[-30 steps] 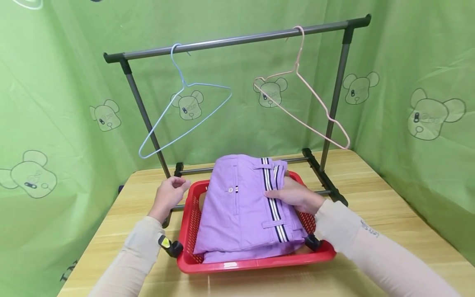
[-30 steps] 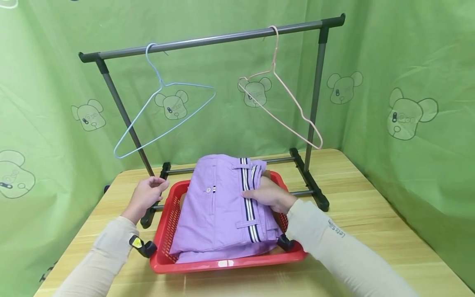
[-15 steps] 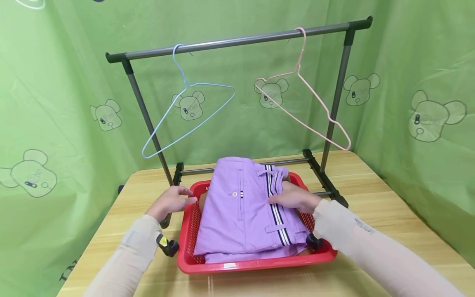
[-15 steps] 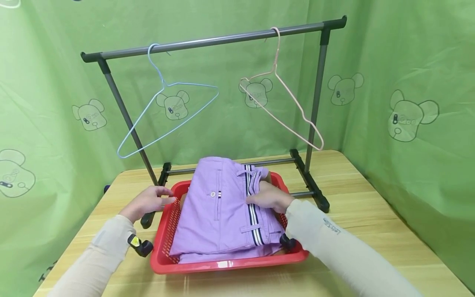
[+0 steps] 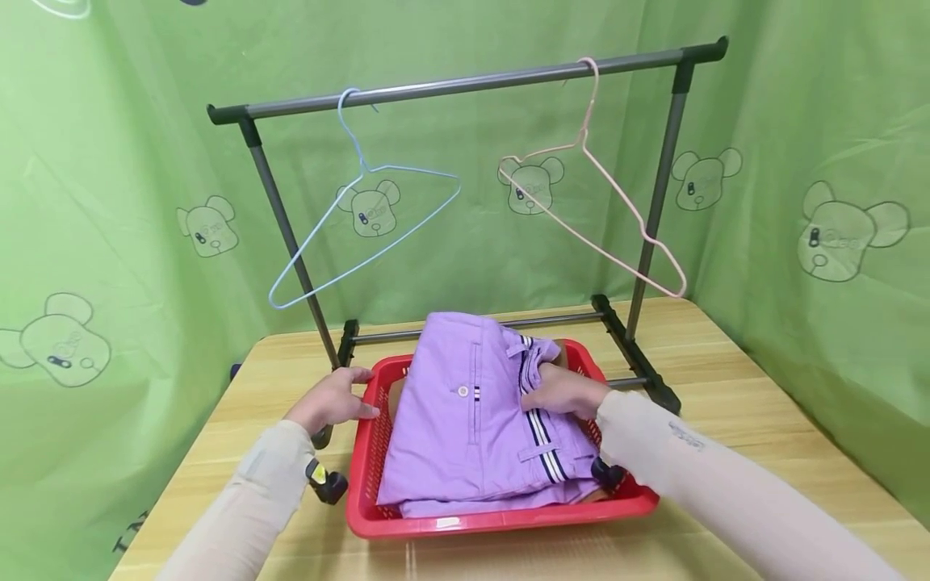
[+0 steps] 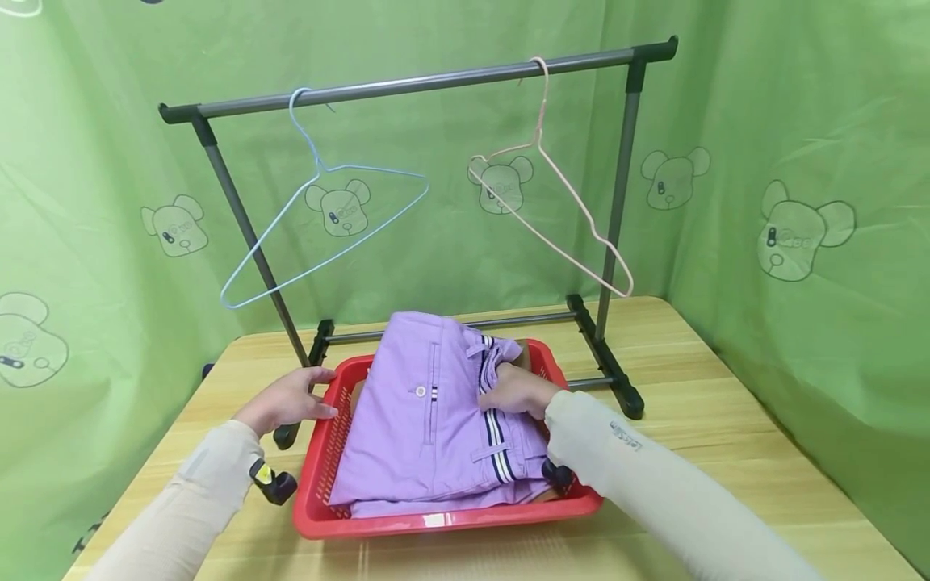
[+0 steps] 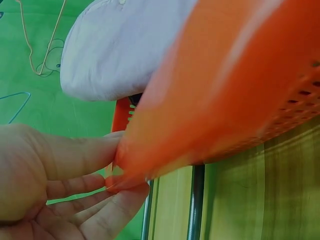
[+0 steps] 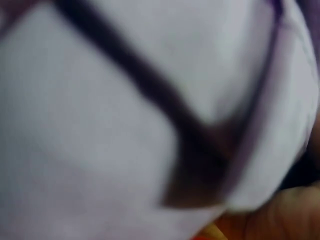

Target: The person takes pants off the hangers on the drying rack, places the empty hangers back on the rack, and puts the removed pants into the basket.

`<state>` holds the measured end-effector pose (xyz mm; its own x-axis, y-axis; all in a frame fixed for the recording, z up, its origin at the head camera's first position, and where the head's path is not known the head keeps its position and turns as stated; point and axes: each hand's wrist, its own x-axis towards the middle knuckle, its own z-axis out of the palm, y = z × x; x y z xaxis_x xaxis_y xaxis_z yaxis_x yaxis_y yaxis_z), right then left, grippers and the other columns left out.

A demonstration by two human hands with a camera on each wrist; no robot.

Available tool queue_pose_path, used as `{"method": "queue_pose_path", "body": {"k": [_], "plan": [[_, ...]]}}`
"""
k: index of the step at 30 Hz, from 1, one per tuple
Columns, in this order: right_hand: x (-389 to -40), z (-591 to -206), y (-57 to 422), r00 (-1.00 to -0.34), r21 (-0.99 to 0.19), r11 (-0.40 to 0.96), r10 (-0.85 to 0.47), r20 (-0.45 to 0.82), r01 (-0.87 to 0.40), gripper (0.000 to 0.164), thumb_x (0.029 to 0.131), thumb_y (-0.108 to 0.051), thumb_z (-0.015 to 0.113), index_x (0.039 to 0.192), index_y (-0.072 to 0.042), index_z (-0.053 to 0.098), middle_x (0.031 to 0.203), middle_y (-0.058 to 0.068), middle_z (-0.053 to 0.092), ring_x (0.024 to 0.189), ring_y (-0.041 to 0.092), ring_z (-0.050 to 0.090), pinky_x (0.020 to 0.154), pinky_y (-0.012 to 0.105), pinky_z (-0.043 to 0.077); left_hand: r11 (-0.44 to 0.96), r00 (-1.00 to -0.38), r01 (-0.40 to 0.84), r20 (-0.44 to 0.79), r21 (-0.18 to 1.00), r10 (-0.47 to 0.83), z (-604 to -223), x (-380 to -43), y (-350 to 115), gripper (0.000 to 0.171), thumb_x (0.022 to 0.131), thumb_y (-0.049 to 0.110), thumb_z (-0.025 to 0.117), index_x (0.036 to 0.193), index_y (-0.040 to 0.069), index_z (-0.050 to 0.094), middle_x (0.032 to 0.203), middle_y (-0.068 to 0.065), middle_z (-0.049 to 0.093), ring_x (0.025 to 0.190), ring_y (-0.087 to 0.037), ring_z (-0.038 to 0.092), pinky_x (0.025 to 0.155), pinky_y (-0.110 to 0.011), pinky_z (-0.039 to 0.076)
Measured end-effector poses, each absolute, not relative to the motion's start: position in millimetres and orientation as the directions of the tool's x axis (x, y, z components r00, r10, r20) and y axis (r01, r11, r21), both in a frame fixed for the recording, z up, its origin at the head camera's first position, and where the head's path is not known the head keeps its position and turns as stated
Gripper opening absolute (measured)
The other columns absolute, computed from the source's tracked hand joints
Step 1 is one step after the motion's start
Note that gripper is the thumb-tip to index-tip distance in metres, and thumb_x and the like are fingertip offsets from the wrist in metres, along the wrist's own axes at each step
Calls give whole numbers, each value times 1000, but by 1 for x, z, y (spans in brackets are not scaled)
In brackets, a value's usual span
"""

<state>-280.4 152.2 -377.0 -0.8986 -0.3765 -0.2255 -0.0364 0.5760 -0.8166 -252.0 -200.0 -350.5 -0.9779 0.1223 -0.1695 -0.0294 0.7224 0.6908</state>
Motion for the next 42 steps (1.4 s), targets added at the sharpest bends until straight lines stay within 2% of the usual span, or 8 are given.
{"method": "queue_pose_path", "body": {"k": [5,9,14,21,26,32,39,42], "plan": [[-282,-381,149,-906,-729,679,-359,-224,-89,52,75,-6,71,116,14,46,104,14,55,93,24,52,89,38,45,718,-979,-27,-164,695,122,-352,-251,-201,63,80,-1,75,136,-4,48,135,-23,51,104,-29,62,86,-42,54],[-284,-385,147,-902,-671,732,-360,-238,-115,48,74,-5,72,112,15,50,101,15,58,93,26,54,90,41,46,718,-978,-14,-158,696,134,-353,-251,-202,63,79,-1,76,136,-5,48,135,-24,51,104,-29,62,86,-42,54],[-285,-388,145,-897,-604,783,-363,-251,-147,52,73,-4,73,115,17,51,110,21,60,103,31,55,99,48,43,713,-979,-14,-154,701,132,-353,-251,-203,63,79,-2,75,136,-5,48,135,-24,51,101,-28,63,84,-40,55],[-287,-392,143,-889,-484,856,-352,-293,-180,40,74,-7,75,106,12,59,103,16,63,95,27,57,95,46,46,711,-979,-12,-154,703,136,-354,-251,-202,63,80,-1,75,137,-4,48,135,-24,51,102,-28,63,84,-41,55],[-289,-390,140,-876,-396,888,-369,-310,-234,39,77,-12,75,105,11,60,103,17,63,93,28,58,94,46,47,716,-980,-12,-149,698,129,-353,-251,-202,62,80,-1,75,136,-4,48,135,-23,51,98,-27,64,80,-40,56],[-289,-387,144,-852,-475,855,-396,-342,-207,43,77,-9,75,109,13,58,105,16,62,97,27,57,95,45,47,708,-979,-30,-164,705,123,-352,-249,-202,62,82,-1,74,137,-4,47,136,-24,50,93,-25,66,77,-39,57],[-292,-380,154,-830,-601,784,-432,-352,-153,61,78,-12,78,122,18,49,122,26,55,115,38,51,103,49,39,647,-976,-59,-180,760,122,-353,-248,-200,61,84,-6,70,139,-6,42,135,-26,48,87,-26,66,68,-36,59],[-292,-379,159,-824,-659,743,-441,-356,-113,64,78,-12,78,124,19,45,120,26,55,113,37,53,101,48,41,615,-972,-81,-199,784,125,-354,-249,-199,61,85,-7,68,140,-5,39,130,-26,50,89,-27,66,67,-36,59]]}}
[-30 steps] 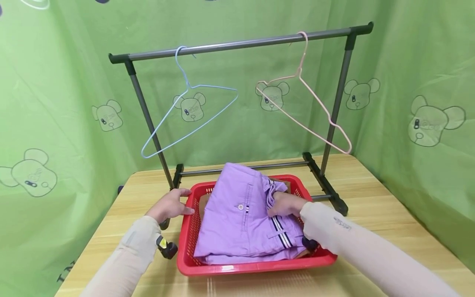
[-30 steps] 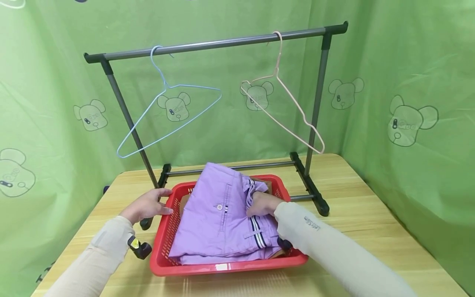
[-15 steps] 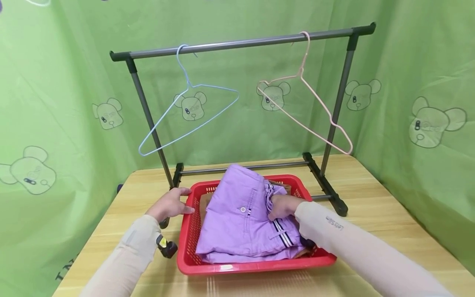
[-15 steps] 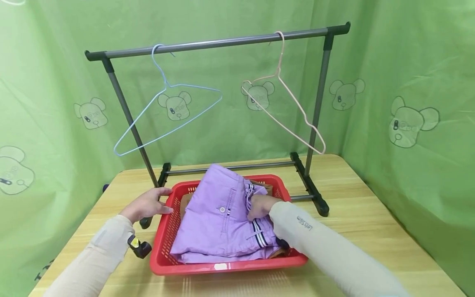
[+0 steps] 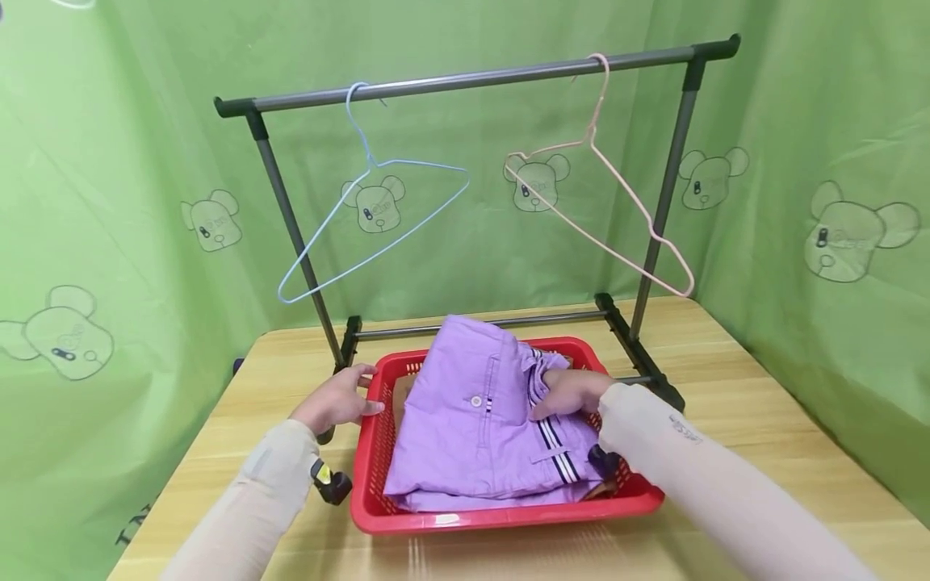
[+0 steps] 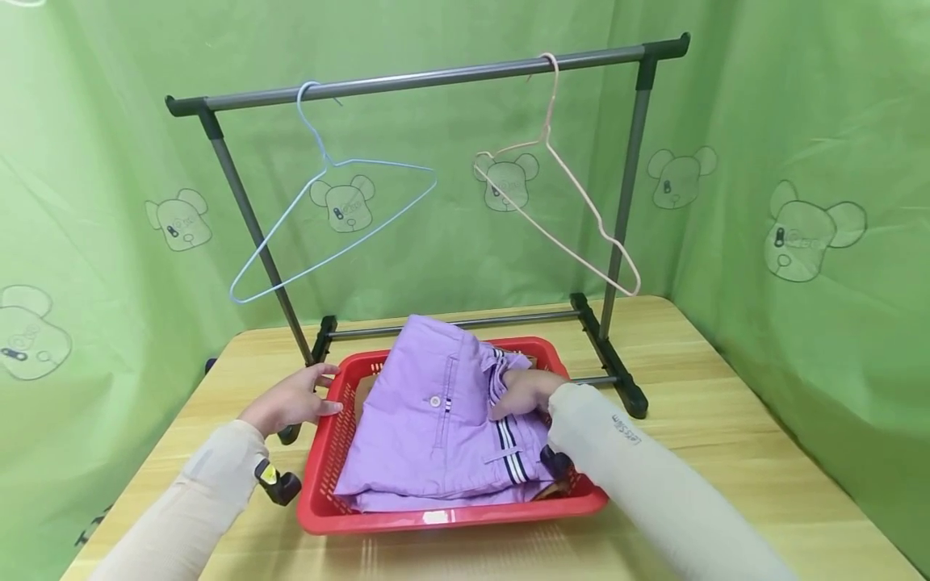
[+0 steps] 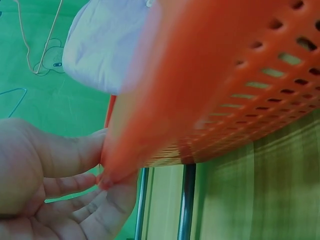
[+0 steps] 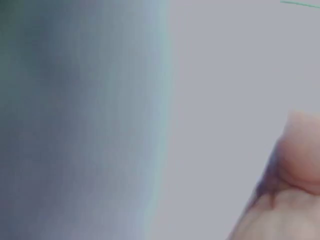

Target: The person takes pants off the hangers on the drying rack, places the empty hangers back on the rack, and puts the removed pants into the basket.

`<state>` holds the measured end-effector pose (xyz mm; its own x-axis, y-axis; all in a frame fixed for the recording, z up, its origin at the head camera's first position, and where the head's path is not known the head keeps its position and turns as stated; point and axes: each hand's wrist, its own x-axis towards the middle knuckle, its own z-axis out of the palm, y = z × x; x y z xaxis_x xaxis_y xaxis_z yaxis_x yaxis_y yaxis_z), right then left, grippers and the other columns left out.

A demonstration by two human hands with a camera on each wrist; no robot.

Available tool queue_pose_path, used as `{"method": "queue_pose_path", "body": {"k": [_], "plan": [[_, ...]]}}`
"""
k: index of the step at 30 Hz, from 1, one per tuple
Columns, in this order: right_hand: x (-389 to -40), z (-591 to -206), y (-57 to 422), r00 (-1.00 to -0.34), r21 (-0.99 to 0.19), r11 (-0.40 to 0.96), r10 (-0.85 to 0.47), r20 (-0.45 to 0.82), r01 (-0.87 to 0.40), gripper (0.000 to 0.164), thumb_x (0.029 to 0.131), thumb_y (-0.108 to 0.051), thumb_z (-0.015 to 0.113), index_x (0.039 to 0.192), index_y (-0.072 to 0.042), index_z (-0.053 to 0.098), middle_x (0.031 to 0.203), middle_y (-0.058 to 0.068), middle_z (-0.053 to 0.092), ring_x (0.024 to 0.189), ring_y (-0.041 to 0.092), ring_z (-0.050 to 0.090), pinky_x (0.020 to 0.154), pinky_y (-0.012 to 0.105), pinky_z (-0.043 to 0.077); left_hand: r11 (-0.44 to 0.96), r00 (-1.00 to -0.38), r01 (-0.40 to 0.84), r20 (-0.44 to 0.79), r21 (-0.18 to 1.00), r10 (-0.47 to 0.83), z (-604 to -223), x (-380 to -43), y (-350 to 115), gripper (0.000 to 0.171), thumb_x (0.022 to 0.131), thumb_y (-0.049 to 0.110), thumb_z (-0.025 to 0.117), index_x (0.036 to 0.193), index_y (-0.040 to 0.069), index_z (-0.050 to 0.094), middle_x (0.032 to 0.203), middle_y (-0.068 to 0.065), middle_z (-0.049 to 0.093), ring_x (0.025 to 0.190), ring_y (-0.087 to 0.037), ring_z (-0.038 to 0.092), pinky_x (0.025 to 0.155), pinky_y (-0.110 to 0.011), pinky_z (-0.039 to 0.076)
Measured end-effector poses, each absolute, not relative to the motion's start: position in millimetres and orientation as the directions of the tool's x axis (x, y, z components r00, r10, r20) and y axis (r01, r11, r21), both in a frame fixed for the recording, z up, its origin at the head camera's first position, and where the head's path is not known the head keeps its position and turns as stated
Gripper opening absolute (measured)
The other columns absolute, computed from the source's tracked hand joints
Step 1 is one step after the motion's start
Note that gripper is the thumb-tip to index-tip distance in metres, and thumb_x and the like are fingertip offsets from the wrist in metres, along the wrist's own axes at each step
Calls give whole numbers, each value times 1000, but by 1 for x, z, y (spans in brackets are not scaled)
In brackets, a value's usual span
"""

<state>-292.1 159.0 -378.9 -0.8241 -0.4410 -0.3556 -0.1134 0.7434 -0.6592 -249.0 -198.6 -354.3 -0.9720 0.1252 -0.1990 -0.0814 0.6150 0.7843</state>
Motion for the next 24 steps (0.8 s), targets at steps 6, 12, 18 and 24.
{"method": "queue_pose_path", "body": {"k": [6,12,18,24], "plan": [[-291,-377,167,-835,-655,746,-434,-340,-121,53,79,-18,79,112,13,51,99,15,55,93,26,55,87,39,48,588,-967,-92,-213,804,139,-357,-248,-197,60,87,-8,66,139,-5,38,122,-26,52,88,-29,66,66,-36,59],[-288,-367,173,-866,-584,791,-410,-286,-182,48,82,-27,77,105,9,55,87,12,55,79,24,55,72,35,47,594,-969,-86,-206,800,137,-356,-249,-195,59,88,-6,65,139,-3,38,114,-23,54,85,-27,66,66,-37,59],[-282,-357,182,-892,-541,810,-395,-220,-226,56,84,-31,73,116,11,52,100,17,58,90,28,57,82,44,51,607,-969,-88,-208,790,131,-357,-248,-193,58,88,-6,64,140,-3,38,111,-22,56,84,-27,66,65,-37,59],[-273,-348,187,-910,-602,769,-382,-162,-216,26,87,-22,72,94,-1,58,78,7,57,65,18,57,57,30,51,597,-971,-93,-206,797,124,-358,-246,-196,55,88,-7,63,138,-5,39,114,-23,56,86,-28,66,66,-37,59]]}}
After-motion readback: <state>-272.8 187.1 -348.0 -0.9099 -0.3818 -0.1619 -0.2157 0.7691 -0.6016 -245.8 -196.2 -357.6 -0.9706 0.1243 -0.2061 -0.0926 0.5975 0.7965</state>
